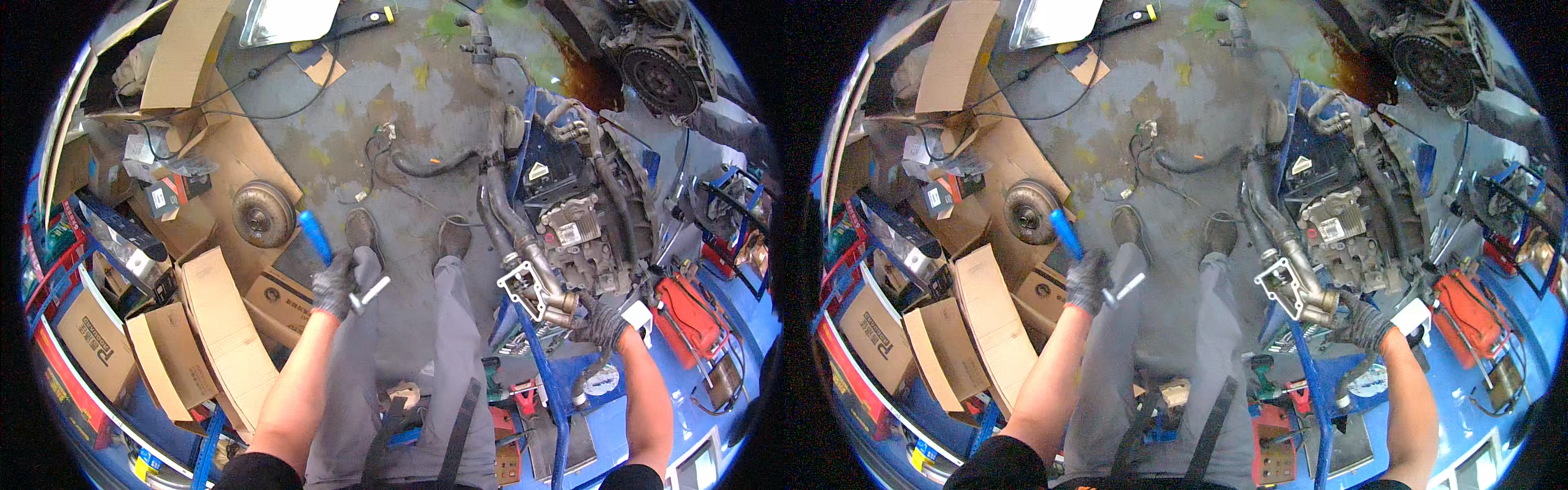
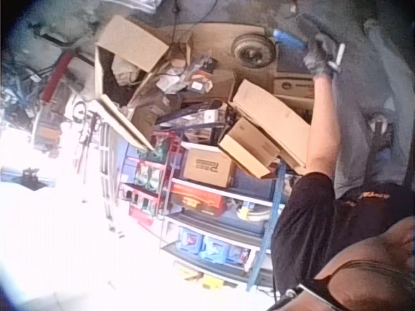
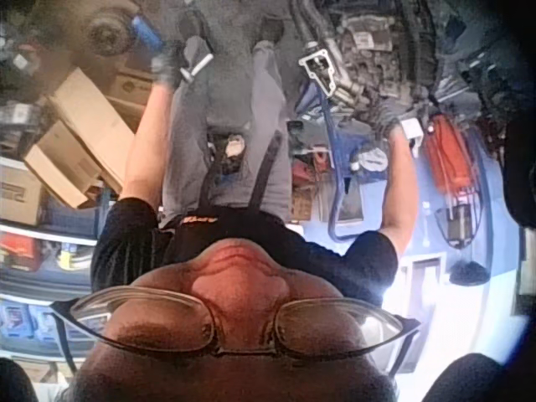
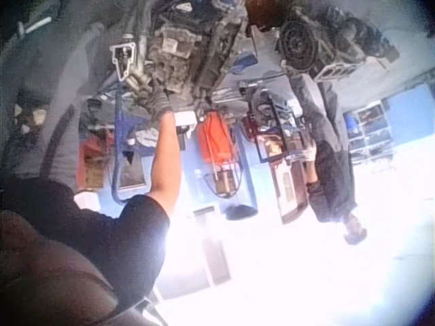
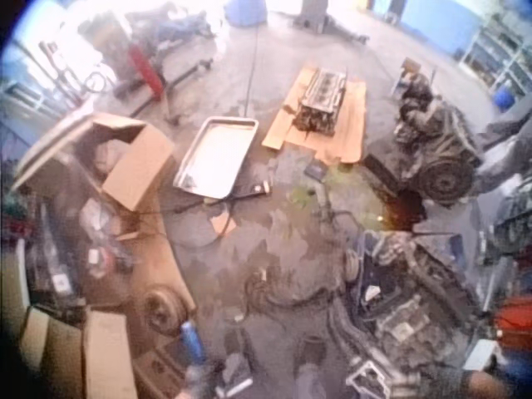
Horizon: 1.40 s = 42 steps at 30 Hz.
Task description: The person removes a large circular metal component from an engine block, then uses a wrench to loosen bolts on an attached part. They place the removed component on the floor and continue to manipulate engine parts and tools.
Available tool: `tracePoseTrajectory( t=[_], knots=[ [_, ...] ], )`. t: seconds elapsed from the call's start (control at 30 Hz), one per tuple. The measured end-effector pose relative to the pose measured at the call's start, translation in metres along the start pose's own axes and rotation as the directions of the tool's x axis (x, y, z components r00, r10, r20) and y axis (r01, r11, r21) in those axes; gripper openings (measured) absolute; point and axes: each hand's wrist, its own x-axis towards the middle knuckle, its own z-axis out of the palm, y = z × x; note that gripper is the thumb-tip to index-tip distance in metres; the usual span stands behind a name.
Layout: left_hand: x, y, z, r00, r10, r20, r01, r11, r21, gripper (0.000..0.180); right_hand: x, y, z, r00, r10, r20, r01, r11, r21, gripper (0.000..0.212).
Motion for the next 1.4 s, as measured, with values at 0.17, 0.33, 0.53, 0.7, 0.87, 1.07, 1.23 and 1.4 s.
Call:
tracePoseTrajectory(
  t=[0.17,0.33,0.53,0.7,0.87,1.07,1.23,1.4],
  knots=[
    [0.042,-0.009,0.112,0.982,-0.039,0.186,-0.039,0.916,0.400,0.035,-0.038,-0.039,-0.009,0.907,-0.401,0.126,0.373,0.906,0.198,0.072],
    [0.114,-0.013,0.234,0.878,-0.110,0.467,0.020,0.981,0.193,0.051,-0.069,-0.023,-0.030,0.951,-0.298,0.085,0.250,0.900,0.358,0.080],
    [0.067,0.004,0.292,0.637,-0.203,0.744,0.538,0.807,-0.241,0.046,-0.105,0.019,-0.025,0.985,-0.136,0.109,0.141,0.989,-0.035,0.096],
    [-0.005,0.022,0.288,0.579,-0.065,0.813,0.483,0.830,-0.278,0.046,-0.158,0.071,-0.031,0.996,-0.090,0.022,0.089,0.996,0.008,0.097],
    [-0.099,-0.006,0.289,0.723,-0.003,0.691,0.245,0.936,-0.253,0.048,-0.175,0.170,-0.041,0.998,-0.006,-0.062,-0.003,0.990,-0.142,0.083],
    [-0.197,-0.049,0.336,0.824,-0.003,0.567,0.088,0.988,-0.123,0.026,-0.140,0.293,-0.060,0.934,0.042,-0.354,-0.171,0.924,-0.343,0.065],
    [-0.211,-0.064,0.372,0.908,0.073,0.413,-0.175,0.961,0.214,0.029,-0.059,0.364,-0.081,0.901,-0.026,-0.434,-0.130,0.936,-0.326,0.057],
    [-0.202,-0.075,0.393,0.916,0.145,0.375,-0.222,0.960,0.170,0.058,0.041,0.393,-0.067,0.777,0.238,-0.582,-0.225,0.970,0.096,0.051]
  ],
)
